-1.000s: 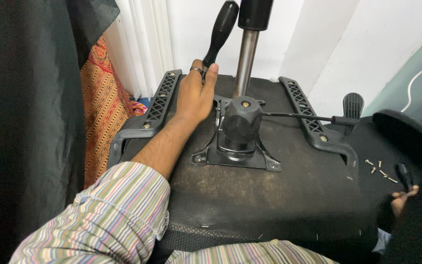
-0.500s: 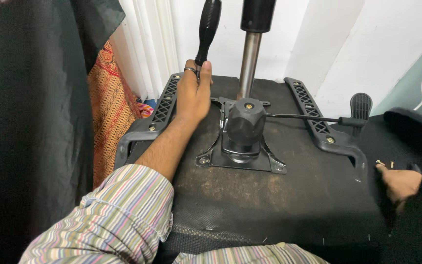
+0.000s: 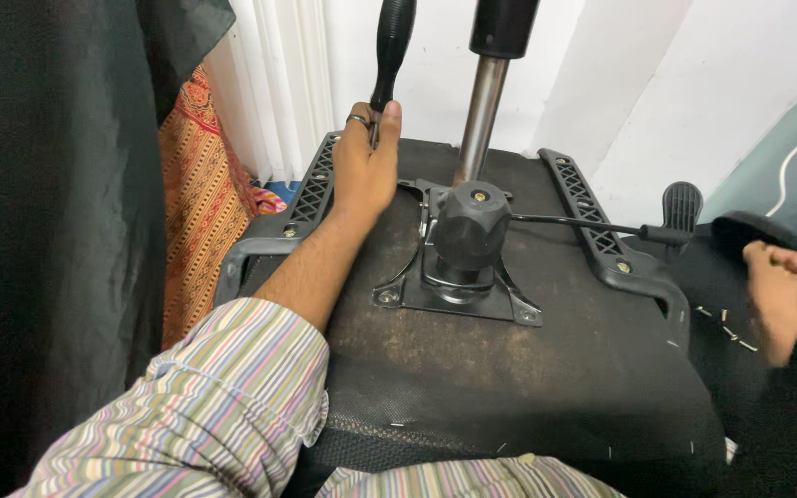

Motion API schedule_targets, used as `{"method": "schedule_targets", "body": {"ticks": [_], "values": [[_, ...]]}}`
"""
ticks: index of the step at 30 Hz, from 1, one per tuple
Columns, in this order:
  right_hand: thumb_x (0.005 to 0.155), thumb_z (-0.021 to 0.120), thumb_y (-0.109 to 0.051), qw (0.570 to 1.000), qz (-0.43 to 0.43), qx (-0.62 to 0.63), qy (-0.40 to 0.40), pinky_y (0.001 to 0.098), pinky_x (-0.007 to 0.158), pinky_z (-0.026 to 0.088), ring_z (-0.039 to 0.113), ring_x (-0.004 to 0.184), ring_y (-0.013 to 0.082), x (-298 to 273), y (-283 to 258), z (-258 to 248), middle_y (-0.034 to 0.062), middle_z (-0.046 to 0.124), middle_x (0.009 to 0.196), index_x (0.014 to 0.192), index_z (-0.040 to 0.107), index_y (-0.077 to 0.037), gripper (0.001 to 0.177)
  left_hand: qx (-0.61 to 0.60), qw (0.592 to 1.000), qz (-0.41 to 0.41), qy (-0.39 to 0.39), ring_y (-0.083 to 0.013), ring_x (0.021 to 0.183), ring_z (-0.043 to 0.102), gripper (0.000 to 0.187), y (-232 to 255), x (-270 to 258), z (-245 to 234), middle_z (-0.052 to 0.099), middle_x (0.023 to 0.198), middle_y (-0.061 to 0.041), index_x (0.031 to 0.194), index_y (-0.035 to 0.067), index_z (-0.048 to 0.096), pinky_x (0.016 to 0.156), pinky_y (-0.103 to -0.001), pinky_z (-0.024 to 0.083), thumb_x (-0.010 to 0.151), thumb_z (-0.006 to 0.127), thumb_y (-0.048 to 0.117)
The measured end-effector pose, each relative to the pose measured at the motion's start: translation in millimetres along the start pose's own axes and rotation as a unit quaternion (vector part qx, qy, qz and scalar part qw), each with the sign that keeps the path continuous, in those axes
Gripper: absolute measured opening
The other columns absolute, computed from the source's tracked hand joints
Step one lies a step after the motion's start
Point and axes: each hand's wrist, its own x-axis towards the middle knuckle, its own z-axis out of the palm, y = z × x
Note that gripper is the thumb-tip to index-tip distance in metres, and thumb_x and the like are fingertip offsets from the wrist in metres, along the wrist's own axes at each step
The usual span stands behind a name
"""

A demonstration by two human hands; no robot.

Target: The person assembles a chair by attaching the metal base to the underside of the seat using a screwdriver. They place the base, insert screws, and tighten them to secure the connection.

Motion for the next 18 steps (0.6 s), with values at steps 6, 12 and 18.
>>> {"method": "schedule_targets", "body": {"ticks": [6, 12, 18], "values": [[0.106, 0.061, -0.009, 0.907, -0.191, 0.368, -0.072, 0.0239, 0.048, 0.043, 0.052, 0.057, 0.0079, -89.0, -141.1, -75.0, 0.0002, 0.058, 0.073, 0.115, 0.071, 0.002, 0.018, -0.359, 0.882, -0.305, 0.002, -0.0071, 0.045, 0.034, 0.045, -5.4, 16.3, 13.1, 0.043, 0.064, 0.004, 0.103, 0.007, 0.056, 0.039, -0.028, 0.027, 0.103, 0.046, 0.051], [0.075, 0.081, -0.022, 0.805, -0.475, 0.020, -0.355, 0.0295, 0.053, 0.052, 0.065, 0.056, 0.0145, -253.8, -228.8, -84.2, 0.0050, 0.075, 0.067, 0.090, 0.082, -0.008, 0.021, -0.461, 0.808, -0.364, 0.050, -0.0070, 0.042, 0.028, 0.043, -16.4, 25.3, 13.5, 0.038, 0.064, 0.002, 0.104, 0.008, 0.049, 0.037, -0.026, 0.019, 0.103, 0.046, 0.051], [0.082, 0.076, -0.019, 0.745, -0.557, -0.024, -0.366, 0.0386, 0.064, 0.058, 0.073, 0.069, 0.0283, -307.0, -243.3, -75.6, 0.0148, 0.074, 0.079, 0.097, 0.077, -0.006, 0.021, -0.373, 0.849, -0.367, 0.070, -0.0084, 0.041, 0.036, 0.039, -13.6, 16.0, 9.8, 0.044, 0.064, 0.000, 0.094, 0.008, 0.046, 0.035, -0.028, 0.023, 0.103, 0.051, 0.046]]}}
